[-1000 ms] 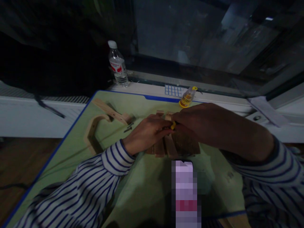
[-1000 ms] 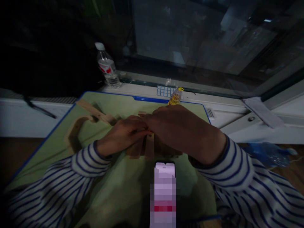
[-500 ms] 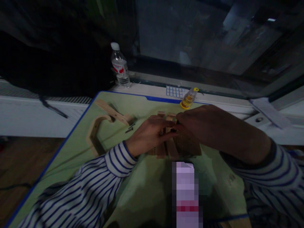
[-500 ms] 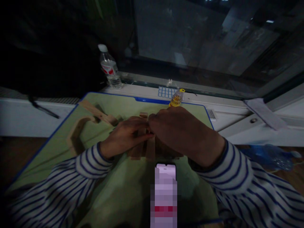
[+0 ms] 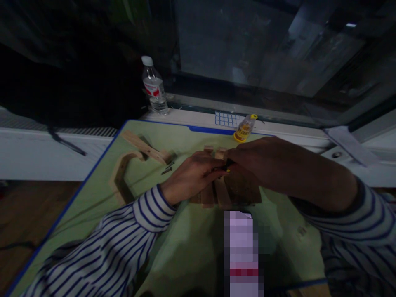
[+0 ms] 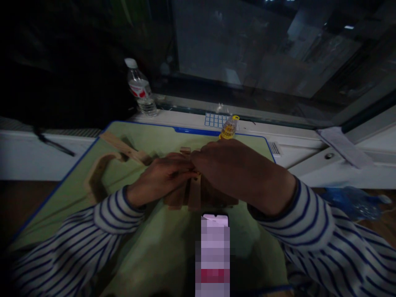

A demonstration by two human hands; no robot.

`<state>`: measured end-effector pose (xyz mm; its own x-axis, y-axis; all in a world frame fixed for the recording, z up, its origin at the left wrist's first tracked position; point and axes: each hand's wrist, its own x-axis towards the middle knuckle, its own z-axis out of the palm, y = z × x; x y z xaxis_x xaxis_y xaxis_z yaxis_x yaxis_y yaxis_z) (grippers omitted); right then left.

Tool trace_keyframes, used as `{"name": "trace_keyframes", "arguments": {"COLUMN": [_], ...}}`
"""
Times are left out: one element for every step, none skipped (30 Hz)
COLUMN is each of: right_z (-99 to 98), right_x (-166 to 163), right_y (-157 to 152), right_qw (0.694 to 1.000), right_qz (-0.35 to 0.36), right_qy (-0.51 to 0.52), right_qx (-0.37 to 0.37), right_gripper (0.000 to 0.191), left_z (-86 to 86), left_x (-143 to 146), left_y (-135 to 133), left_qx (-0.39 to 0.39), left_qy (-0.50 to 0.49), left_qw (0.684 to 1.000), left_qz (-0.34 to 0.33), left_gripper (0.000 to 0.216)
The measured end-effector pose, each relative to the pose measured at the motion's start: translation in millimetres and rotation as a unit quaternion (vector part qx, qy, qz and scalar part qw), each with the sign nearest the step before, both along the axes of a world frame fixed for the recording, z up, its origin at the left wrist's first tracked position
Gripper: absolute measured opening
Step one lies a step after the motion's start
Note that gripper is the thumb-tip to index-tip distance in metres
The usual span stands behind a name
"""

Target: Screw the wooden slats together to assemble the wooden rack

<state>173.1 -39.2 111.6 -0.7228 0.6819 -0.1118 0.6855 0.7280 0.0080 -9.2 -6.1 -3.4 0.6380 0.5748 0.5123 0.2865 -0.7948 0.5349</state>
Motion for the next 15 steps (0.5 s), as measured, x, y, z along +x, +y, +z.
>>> {"name": "trace_keyframes", "arguments": {"right_z": [-0.8, -1.3, -1.4, -1.3, -0.8, -0.2, 0.6, 1.5, 2.4, 3.2, 4.0, 4.6, 4.9, 5.0, 4.8], "right_x": [0.9, 1.4, 1.5, 1.3, 0.8, 0.1, -0.7, -1.4, -2.1, -2.7, -3.2, -3.6, -3.8, -3.9, -3.9], "right_y": [0.1, -0.2, -0.7, -1.4, -2.3, -3.3, -4.4, -5.3, -6.2, -7.0, -7.6, -8.1, -8.5, -8.8, -8.9], "right_qw": [1.000, 1.000, 0.999, 0.999, 0.998, 0.997, 0.996, 0.996, 0.995, 0.995, 0.995, 0.995, 0.995, 0.995, 0.995], "right_qz": [-0.001, -0.001, -0.003, -0.004, -0.006, -0.006, -0.004, -0.002, 0.000, 0.000, 0.000, -0.001, -0.002, -0.001, 0.000], "right_qy": [-0.008, -0.017, -0.027, -0.038, -0.051, -0.059, -0.065, -0.069, -0.071, -0.071, -0.071, -0.073, -0.075, -0.076, -0.076], "right_qx": [0.005, 0.012, 0.021, 0.033, 0.041, 0.049, 0.054, 0.058, 0.063, 0.066, 0.067, 0.067, 0.066, 0.067, 0.068], "right_gripper": [0.020, 0.020, 0.020, 0.020, 0.021, 0.021, 0.022, 0.022, 0.023, 0.023, 0.023, 0.023, 0.023, 0.023, 0.023], "left_z": [0.5, 0.8, 1.1, 1.3, 1.6, 2.0, 2.4, 2.9, 3.4, 3.8, 4.0, 4.1, 4.0, 3.7, 3.4], "left_x": [0.2, 0.3, 0.3, 0.3, 0.3, 0.3, 0.3, 0.5, 0.7, 1.0, 1.4, 1.7, 2.0, 2.2, 2.2], "left_y": [0.3, 0.6, 1.0, 1.2, 1.3, 1.2, 0.9, 0.6, 0.2, -0.2, -0.5, -0.6, -0.6, -0.4, -0.2], "left_qx": [-0.004, -0.008, -0.011, -0.014, -0.015, -0.017, -0.017, -0.018, -0.018, -0.018, -0.017, -0.017, -0.017, -0.017, -0.017], "left_qy": [0.000, -0.001, -0.003, -0.004, -0.004, -0.002, 0.002, 0.006, 0.009, 0.013, 0.015, 0.017, 0.017, 0.015, 0.011], "left_qw": [1.000, 1.000, 1.000, 1.000, 0.999, 0.999, 0.999, 0.999, 0.999, 0.999, 0.999, 0.999, 0.999, 0.999, 0.999], "left_qz": [-0.009, -0.016, -0.023, -0.027, -0.030, -0.030, -0.030, -0.030, -0.029, -0.027, -0.026, -0.026, -0.027, -0.027, -0.028], "left_gripper": [0.021, 0.021, 0.022, 0.022, 0.022, 0.022, 0.022, 0.022, 0.022, 0.022, 0.021, 0.020, 0.020, 0.019, 0.018]}}
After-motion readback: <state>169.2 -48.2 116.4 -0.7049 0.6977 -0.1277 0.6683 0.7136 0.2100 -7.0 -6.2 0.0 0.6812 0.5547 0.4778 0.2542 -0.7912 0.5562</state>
